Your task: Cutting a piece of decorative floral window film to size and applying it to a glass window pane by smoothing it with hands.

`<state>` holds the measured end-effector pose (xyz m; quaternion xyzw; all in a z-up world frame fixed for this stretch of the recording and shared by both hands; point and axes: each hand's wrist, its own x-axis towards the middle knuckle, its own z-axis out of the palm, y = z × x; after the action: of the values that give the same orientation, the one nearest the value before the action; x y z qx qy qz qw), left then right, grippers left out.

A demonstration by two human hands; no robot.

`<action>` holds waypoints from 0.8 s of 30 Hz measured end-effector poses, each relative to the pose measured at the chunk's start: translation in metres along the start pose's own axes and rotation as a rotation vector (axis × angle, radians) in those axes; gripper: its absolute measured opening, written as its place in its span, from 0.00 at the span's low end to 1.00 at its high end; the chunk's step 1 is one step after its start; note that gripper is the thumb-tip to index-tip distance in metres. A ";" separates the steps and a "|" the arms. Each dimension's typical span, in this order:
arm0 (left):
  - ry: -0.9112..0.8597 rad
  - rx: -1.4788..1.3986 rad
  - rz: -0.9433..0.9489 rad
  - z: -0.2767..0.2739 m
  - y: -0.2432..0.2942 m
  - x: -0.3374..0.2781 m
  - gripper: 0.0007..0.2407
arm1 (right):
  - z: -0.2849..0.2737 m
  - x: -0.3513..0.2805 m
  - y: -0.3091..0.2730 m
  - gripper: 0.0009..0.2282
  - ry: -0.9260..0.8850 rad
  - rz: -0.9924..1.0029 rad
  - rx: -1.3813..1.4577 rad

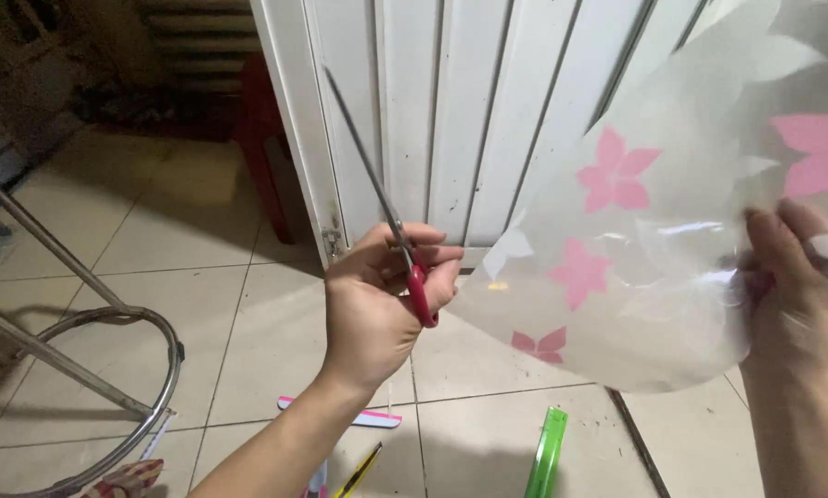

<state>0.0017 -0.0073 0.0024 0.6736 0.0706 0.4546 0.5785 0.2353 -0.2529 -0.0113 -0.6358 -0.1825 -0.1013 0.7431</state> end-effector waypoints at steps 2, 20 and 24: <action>-0.022 -0.061 -0.020 0.000 -0.002 0.000 0.10 | 0.000 -0.001 -0.008 0.11 0.036 0.030 -0.004; -0.372 0.286 -0.076 -0.018 -0.019 -0.029 0.16 | -0.082 0.038 0.013 0.23 -0.111 -0.193 -0.210; -0.320 0.197 -0.157 -0.008 -0.021 -0.026 0.17 | -0.078 0.025 0.007 0.16 -0.215 -0.241 -0.139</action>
<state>-0.0101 -0.0107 -0.0301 0.7831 0.0742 0.2858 0.5473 0.2722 -0.3267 -0.0174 -0.6662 -0.3284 -0.1335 0.6561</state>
